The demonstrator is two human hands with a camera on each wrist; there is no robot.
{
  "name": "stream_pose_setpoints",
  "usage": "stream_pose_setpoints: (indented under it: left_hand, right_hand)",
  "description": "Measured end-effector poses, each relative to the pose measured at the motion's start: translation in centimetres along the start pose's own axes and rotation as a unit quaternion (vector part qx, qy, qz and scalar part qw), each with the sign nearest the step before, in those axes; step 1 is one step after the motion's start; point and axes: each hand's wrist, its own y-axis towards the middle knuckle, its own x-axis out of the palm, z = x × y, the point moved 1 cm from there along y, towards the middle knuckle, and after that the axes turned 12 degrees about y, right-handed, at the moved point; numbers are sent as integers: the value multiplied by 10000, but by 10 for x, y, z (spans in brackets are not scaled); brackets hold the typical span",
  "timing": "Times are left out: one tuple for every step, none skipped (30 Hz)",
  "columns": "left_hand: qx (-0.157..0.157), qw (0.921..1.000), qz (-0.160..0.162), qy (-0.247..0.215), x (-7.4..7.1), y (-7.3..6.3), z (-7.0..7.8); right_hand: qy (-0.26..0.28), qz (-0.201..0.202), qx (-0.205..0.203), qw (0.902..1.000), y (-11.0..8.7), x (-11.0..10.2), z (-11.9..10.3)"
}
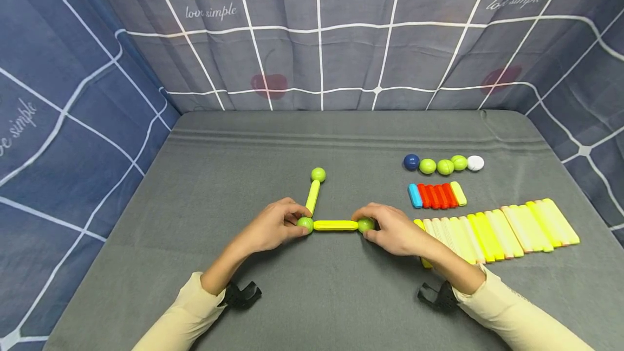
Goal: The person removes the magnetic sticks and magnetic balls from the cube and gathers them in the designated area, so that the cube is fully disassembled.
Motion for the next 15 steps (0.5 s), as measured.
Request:
stream_pose_setpoints:
  left_hand:
    - [17,9999,-86,-76,1,-1,0]
    - [32,9998,-170,-114,1,-1,0]
    - [53,9995,-274,-153,2,-2,-1]
    - [61,9991,-378,-195,2,-3,-1]
    - [61,9986,-464,-241,2,-3,-2]
    - [64,9981,-540,-300,3,-3,-2]
    - [73,9975,-602,-371,3,-3,-2]
    - [78,9971,-633,-417,3,-3,-3]
    - [71,9968,-647,-467,4,-3,-3]
    - [56,9966,-645,-511,4,-3,-3]
    - [41,9964,-636,-551,4,-3,-4]
    - [28,9964,-622,-582,4,-3,-4]
    - [8,9963,-609,-599,5,-3,-4]
    - [-8,9963,-598,-612,5,-3,-4]
    - [-31,9963,-591,-621,5,-3,-4]
  right_hand:
    - [-17,-39,-27,10000,1,-1,0]
    - [-13,-65,-60,10000,1,-1,0]
    - [-23,-92,-93,9999,1,-2,0]
    - [-30,-119,-121,9999,2,-2,0]
    - [-34,-143,-152,9998,2,-2,0]
    - [-39,-162,-168,9997,1,-2,1]
    - [-39,-179,-187,9997,1,-3,1]
    - [-40,-193,-208,9996,1,-3,1]
    - [-48,-208,-228,9995,0,-3,1]
    - [-58,-214,-250,9994,0,-3,1]
    - [-71,-224,-275,9993,0,-3,1]
    - [-80,-231,-294,9993,0,-3,1]
    - [-85,-240,-314,9992,0,-4,2]
    - [-89,-246,-328,9991,0,-4,1]
    - [-90,-253,-344,9990,-1,-4,1]
